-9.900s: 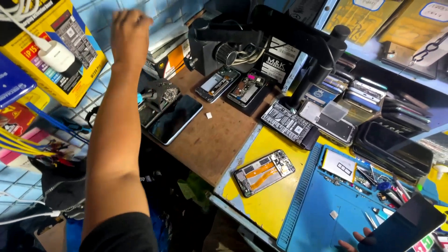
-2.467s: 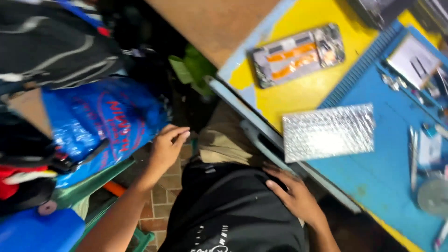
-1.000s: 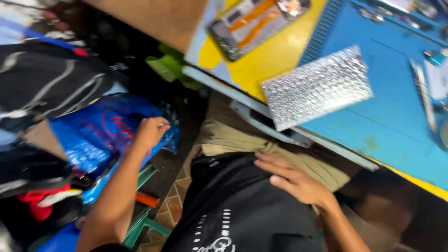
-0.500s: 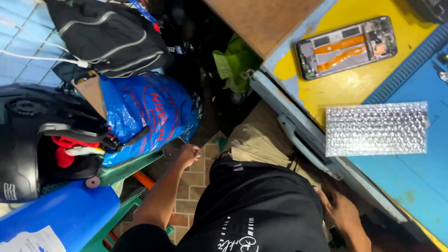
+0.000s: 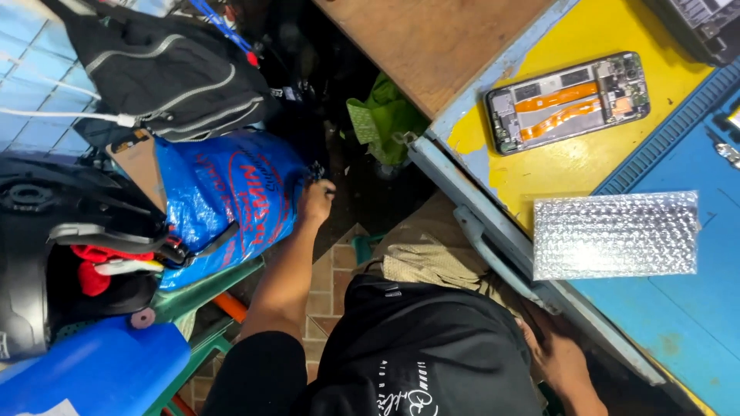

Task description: The person cleans a smartphone screen using a small white wipe, repeatedly rubbing the surface. They then place the phone into a bubble wrap pouch and set it on the workbench.

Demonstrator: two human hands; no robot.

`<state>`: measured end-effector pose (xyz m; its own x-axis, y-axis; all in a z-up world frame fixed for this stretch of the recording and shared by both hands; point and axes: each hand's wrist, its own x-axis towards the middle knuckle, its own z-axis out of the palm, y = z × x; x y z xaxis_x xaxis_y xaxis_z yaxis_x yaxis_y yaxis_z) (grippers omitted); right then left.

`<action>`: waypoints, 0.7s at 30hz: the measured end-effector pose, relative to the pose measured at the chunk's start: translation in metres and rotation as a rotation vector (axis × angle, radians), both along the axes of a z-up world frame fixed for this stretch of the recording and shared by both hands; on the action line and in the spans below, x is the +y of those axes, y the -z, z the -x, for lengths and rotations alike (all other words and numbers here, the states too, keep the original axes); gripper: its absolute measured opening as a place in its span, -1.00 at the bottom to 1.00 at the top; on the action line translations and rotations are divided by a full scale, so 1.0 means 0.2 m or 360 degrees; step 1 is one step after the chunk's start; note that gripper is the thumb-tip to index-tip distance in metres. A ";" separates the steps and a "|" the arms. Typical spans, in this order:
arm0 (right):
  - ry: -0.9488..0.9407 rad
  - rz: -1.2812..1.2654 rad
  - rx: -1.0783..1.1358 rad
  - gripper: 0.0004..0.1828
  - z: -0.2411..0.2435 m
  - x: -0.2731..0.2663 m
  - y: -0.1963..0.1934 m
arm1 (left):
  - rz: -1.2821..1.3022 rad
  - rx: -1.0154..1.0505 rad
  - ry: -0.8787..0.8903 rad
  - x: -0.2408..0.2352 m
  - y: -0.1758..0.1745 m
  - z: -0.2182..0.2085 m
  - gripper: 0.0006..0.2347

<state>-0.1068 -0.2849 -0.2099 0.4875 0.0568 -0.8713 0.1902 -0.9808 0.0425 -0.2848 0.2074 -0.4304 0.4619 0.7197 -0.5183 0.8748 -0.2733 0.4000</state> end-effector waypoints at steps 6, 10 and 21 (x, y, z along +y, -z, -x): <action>-0.0056 -0.0391 -0.0284 -0.46 0.06 -0.15 0.14 | -0.0382 -0.0045 0.0264 0.16 0.17 -0.10 -0.83; -0.0316 -0.0901 -0.0776 -0.63 0.12 -0.27 0.19 | -0.0248 -0.0157 0.0273 0.07 0.29 -0.17 -0.83; 0.1547 -0.0306 -0.0829 -0.57 0.30 -1.22 1.00 | 0.0519 0.0365 0.0976 -0.45 -0.24 -0.30 -0.67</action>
<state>-0.1668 -0.5293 -0.4104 0.7005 -0.4350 -0.5658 -0.6576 -0.7015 -0.2747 -0.2245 0.1165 -0.3825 0.5865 0.1590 -0.7942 0.6743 -0.6390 0.3700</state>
